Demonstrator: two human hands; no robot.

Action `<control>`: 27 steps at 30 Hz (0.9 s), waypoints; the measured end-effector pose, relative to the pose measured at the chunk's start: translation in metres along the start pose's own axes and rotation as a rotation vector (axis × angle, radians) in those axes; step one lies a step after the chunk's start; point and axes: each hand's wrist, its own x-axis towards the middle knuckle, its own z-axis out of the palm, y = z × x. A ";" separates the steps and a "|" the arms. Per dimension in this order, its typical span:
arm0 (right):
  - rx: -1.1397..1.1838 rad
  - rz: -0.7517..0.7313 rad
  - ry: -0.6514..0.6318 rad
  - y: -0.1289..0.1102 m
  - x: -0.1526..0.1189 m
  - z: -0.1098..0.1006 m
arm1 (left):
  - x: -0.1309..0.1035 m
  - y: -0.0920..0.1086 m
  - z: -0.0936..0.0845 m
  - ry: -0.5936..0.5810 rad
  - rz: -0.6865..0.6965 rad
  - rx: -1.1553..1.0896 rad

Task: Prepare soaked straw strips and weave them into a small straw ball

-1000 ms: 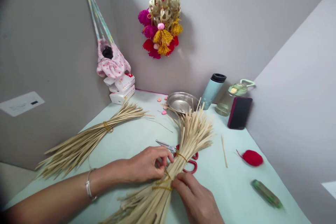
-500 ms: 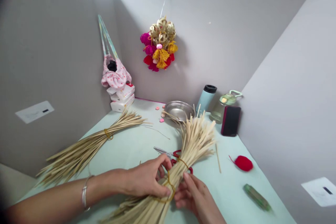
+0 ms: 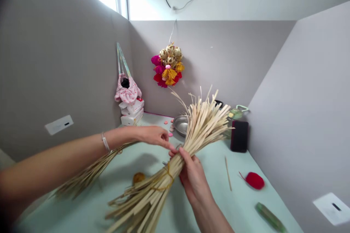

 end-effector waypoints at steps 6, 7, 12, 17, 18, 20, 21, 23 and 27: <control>-0.009 -0.091 -0.147 -0.008 -0.010 0.044 | 0.009 0.002 -0.045 -0.221 0.049 -0.367; -0.024 -0.105 -0.178 -0.005 -0.013 0.052 | 0.010 0.004 -0.048 -0.236 0.064 -0.433; -0.107 -0.201 -0.269 0.025 -0.015 0.083 | 0.002 0.017 -0.056 -0.193 0.149 -0.605; -0.138 -0.320 -0.264 0.047 -0.008 0.102 | -0.008 0.020 -0.048 -0.197 0.124 -0.601; -0.141 -0.335 -0.260 0.051 -0.007 0.105 | -0.008 0.019 -0.045 -0.185 0.123 -0.599; -0.143 -0.353 -0.250 0.057 -0.007 0.110 | -0.006 0.015 -0.038 -0.134 0.123 -0.579; -0.143 -0.353 -0.253 0.060 -0.007 0.111 | -0.005 0.012 -0.034 -0.091 0.107 -0.559; -0.141 -0.338 -0.285 0.064 -0.006 0.110 | -0.004 0.006 -0.027 0.022 0.033 -0.520; -0.141 -0.304 -0.435 0.050 0.000 0.087 | -0.015 -0.003 -0.018 0.197 -0.045 -0.511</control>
